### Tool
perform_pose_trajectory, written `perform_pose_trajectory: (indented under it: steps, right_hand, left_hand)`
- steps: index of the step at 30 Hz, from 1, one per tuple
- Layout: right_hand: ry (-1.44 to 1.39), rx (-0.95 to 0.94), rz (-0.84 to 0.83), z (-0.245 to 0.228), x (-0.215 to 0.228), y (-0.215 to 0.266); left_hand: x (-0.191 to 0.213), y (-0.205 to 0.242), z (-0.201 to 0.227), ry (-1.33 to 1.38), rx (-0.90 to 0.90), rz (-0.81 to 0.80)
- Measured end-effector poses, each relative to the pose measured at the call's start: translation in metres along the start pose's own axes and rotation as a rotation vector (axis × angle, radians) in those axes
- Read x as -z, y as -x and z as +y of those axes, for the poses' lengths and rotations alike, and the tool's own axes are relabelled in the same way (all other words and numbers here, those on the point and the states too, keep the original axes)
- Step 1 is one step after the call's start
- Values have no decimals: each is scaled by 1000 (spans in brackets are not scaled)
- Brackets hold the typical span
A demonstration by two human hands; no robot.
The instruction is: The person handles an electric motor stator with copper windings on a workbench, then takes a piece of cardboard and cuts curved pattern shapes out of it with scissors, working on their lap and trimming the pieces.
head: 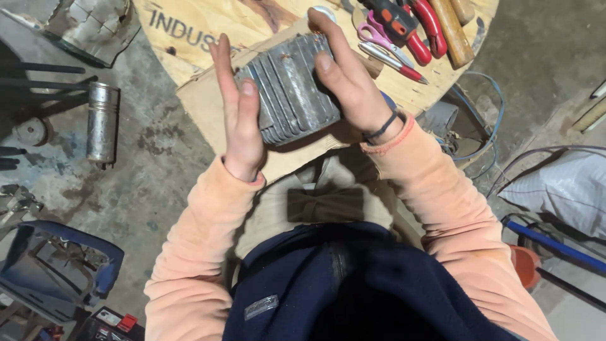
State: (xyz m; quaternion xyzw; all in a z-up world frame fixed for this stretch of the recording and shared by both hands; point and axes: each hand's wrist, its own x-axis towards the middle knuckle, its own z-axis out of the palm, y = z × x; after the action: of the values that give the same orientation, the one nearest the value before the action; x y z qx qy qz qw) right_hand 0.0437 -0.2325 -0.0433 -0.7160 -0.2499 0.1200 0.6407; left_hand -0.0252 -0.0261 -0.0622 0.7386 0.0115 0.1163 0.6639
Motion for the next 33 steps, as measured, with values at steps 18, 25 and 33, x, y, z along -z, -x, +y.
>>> perform_pose_trajectory:
  steps: [18, 25, 33]
  right_hand:
    - [-448, 410, 283, 31, -70, 15]
    - [-385, 328, 270, 55, -72, 22]
    - [-377, 263, 285, 52, -76, 23]
  left_hand:
    - [41, 31, -34, 325, -368, 137]
    - [40, 21, -59, 396, -368, 150]
    - [44, 22, -71, 381, -373, 97]
